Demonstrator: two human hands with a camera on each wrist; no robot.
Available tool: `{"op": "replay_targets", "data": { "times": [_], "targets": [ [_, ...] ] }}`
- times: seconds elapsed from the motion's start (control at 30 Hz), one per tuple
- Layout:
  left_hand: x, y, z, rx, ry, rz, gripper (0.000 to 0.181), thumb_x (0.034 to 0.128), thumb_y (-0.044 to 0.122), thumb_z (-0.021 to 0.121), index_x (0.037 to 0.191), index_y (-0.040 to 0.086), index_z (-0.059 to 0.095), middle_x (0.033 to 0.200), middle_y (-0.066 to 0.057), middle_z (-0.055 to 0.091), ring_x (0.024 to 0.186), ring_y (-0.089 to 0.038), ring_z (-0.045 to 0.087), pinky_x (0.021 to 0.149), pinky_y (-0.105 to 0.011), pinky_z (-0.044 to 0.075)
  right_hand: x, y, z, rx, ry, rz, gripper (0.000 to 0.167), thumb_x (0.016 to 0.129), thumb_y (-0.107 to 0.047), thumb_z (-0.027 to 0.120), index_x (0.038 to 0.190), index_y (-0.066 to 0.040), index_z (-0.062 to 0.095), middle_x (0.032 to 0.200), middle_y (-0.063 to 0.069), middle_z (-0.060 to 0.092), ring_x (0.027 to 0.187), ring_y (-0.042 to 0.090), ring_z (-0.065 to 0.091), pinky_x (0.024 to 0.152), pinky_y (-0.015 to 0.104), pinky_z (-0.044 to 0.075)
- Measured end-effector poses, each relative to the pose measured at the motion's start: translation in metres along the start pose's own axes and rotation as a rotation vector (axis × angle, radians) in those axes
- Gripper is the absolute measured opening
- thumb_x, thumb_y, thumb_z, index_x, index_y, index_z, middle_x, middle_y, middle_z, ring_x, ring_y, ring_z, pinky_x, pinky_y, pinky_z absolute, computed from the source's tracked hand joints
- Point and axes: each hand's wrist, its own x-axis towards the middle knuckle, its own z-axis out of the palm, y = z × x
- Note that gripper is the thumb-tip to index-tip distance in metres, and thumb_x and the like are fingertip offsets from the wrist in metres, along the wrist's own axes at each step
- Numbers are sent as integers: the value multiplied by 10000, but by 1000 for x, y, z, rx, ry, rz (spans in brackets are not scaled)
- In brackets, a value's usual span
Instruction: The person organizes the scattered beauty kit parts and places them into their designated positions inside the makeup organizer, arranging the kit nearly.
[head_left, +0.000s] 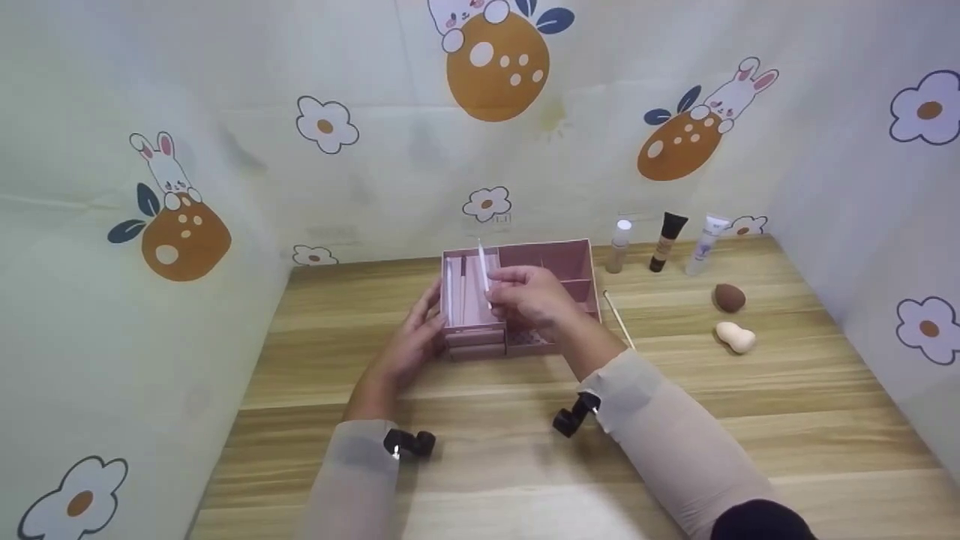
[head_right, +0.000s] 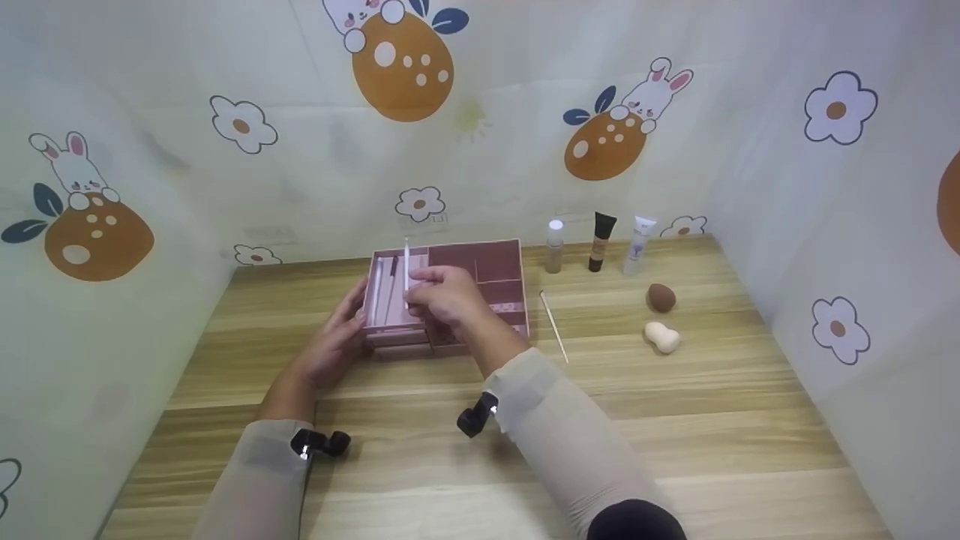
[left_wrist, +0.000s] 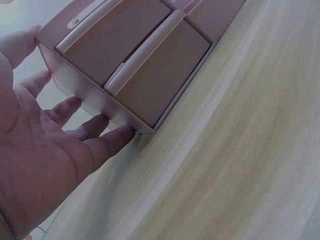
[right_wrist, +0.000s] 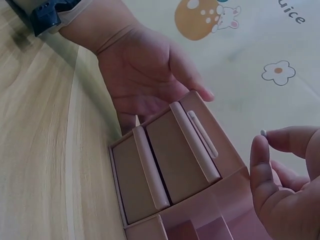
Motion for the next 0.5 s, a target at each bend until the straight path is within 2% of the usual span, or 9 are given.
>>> {"op": "replay_targets", "data": {
  "times": [0.33, 0.5],
  "targets": [
    [-2, 3, 0, 40, 23, -18, 675, 1098, 336, 587, 1671, 492, 266, 1800, -3, 210, 1557, -324, 452, 1245, -489, 463, 4, -6, 4, -61, 7, 31, 443, 910, -33, 801, 1344, -62, 716, 1083, 125, 779, 782, 169, 748, 797, 312, 679],
    [-1, 2, 2, 14, 17, -12, 686, 1117, 287, 546, 1709, 394, 215, 1804, -35, 167, 1582, -361, 399, 1281, -511, 412, 4, -6, 5, -50, 5, 30, 432, 908, -42, 807, 1330, -51, 717, 1068, 127, 779, 779, 166, 748, 790, 311, 679]
  ]
}}
